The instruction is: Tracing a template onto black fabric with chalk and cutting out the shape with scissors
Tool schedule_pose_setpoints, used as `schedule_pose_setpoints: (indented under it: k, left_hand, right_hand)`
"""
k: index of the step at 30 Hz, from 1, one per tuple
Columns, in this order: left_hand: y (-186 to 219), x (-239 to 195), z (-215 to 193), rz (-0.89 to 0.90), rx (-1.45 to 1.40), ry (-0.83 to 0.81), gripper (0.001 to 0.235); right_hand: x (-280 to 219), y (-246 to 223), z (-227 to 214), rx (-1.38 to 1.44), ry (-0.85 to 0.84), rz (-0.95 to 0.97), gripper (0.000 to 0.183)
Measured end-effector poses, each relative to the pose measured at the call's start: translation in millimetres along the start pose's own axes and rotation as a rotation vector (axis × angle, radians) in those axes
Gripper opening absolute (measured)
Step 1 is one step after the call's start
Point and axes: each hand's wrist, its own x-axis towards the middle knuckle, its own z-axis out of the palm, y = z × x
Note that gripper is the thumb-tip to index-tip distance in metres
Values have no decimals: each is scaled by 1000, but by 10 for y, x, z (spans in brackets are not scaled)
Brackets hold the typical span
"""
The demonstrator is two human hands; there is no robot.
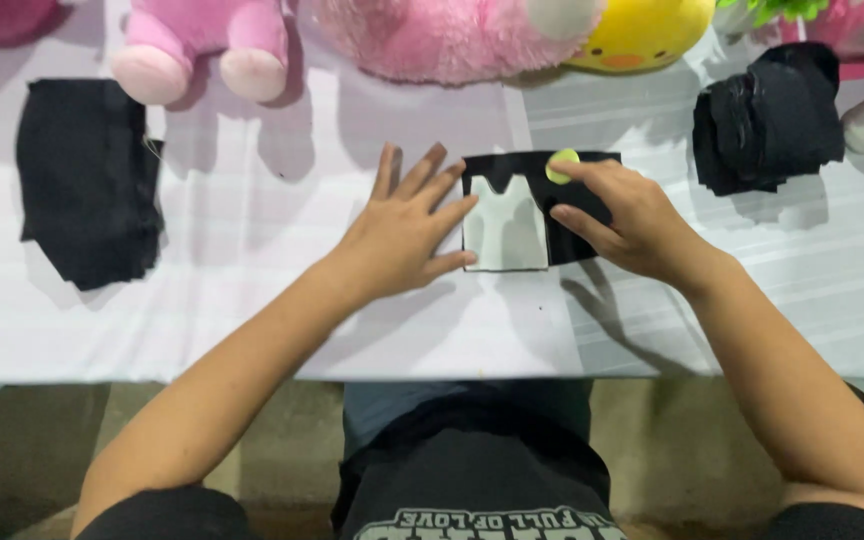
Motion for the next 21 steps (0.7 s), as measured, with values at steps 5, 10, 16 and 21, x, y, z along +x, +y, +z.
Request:
schedule_pose_setpoints:
  k: [5, 10, 16, 21]
  left_hand:
    - [153, -130, -643, 216, -127, -47, 51]
    - [5, -82, -725, 282, -429, 19, 32]
    - [-241, 489, -612, 470, -341, 426, 29]
    - [-1996, 903, -885, -483, 24, 184, 46]
  right_hand:
    - [-61, -481, -381, -340, -381, 584, 51]
    - [-28, -881, -303, -259, 283, -55, 43]
    - [-64, -658, -89, -349, 199, 332, 38]
    - [-103, -583, 63, -129, 286, -120, 26]
